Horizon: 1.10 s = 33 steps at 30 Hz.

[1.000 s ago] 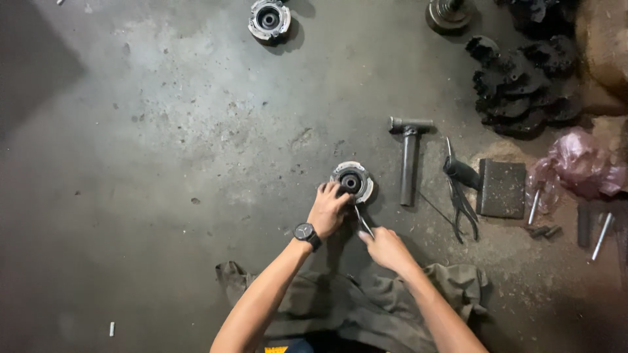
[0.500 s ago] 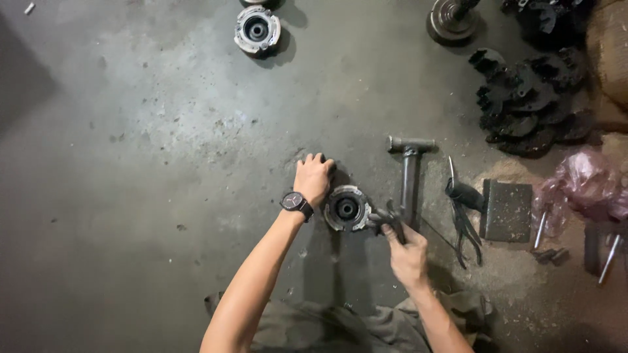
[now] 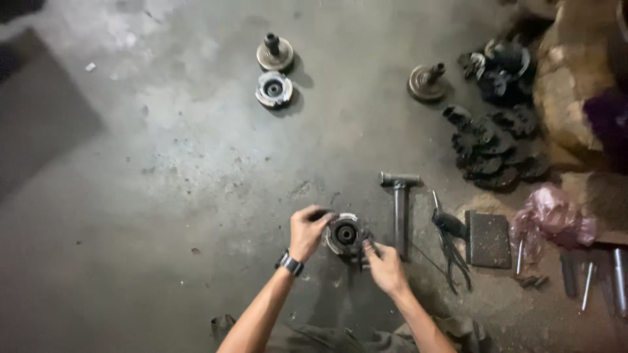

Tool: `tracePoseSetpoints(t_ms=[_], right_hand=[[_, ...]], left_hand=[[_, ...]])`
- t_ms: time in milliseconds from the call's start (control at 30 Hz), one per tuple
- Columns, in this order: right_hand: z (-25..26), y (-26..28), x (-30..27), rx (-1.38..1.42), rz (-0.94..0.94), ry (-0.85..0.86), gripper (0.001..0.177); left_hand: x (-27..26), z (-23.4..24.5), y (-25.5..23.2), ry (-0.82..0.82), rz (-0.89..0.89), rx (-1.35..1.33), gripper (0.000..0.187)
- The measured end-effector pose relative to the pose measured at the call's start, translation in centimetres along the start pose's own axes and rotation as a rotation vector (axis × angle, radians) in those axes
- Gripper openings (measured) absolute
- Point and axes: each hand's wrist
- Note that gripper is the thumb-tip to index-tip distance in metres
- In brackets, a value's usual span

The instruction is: The person grinds a metal ring on a bench grinder, then walks to a work area on the floor. They wipe the ring with a cloth and use pliers to remove a small metal clip from a circular mechanical assembly.

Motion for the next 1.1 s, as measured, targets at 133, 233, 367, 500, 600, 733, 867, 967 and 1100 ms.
tracePoseSetpoints(t_ms=[133, 233, 367, 500, 600, 733, 867, 967, 1100], right_hand=[[-1.4, 0.8, 0.0, -0.249, 0.068, 0.047, 0.054], [-2.3, 3.4, -1.3, -0.374, 0.106, 0.055, 0.054], [-1.9, 3.4, -1.9, -0.355, 0.145, 0.07, 0.052], [-1.0, 2.0, -1.5, -0.365, 0.217, 0.056, 0.052], [-0.9, 2.3, -1.8, -0.359, 0.226, 0.047, 0.053], [-1.2, 3.6, -2.5, -0.368, 0.203, 0.058, 0.054], [-1.8, 4.6, -3.4, -0.363, 0.211, 0.099, 0.052], [-2.2, 5.7, -4.5, -0.346, 0.233, 0.124, 0.048], [-3.0, 7.6, -5.6, -0.407, 0.272, 0.102, 0.045]], left_hand=[[-2.7, 0.3, -1.6, -0.094, 0.026, -0.173, 0.018], [-3.7, 0.7, -2.4, -0.101, -0.064, -0.213, 0.018], [-4.7, 1.2, -4.0, -0.104, -0.023, -0.175, 0.019], [-5.1, 1.3, -4.5, -0.12, -0.006, -0.147, 0.015], [-5.3, 0.6, -3.7, -0.127, -0.013, -0.141, 0.015], [-5.5, 0.3, -3.9, -0.121, -0.03, -0.212, 0.014], [-5.9, 0.5, -4.7, -0.155, -0.066, -0.176, 0.011], [-6.1, 0.7, -5.1, -0.159, -0.173, -0.132, 0.008], [-6.4, 0.9, -5.8, -0.203, -0.246, -0.034, 0.012]])
Point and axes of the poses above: each hand's wrist, its own x-axis towards the middle knuckle, its own z-axis out of the back of the hand, y = z × x, and after that the axes turned 10 degrees about x, right-handed
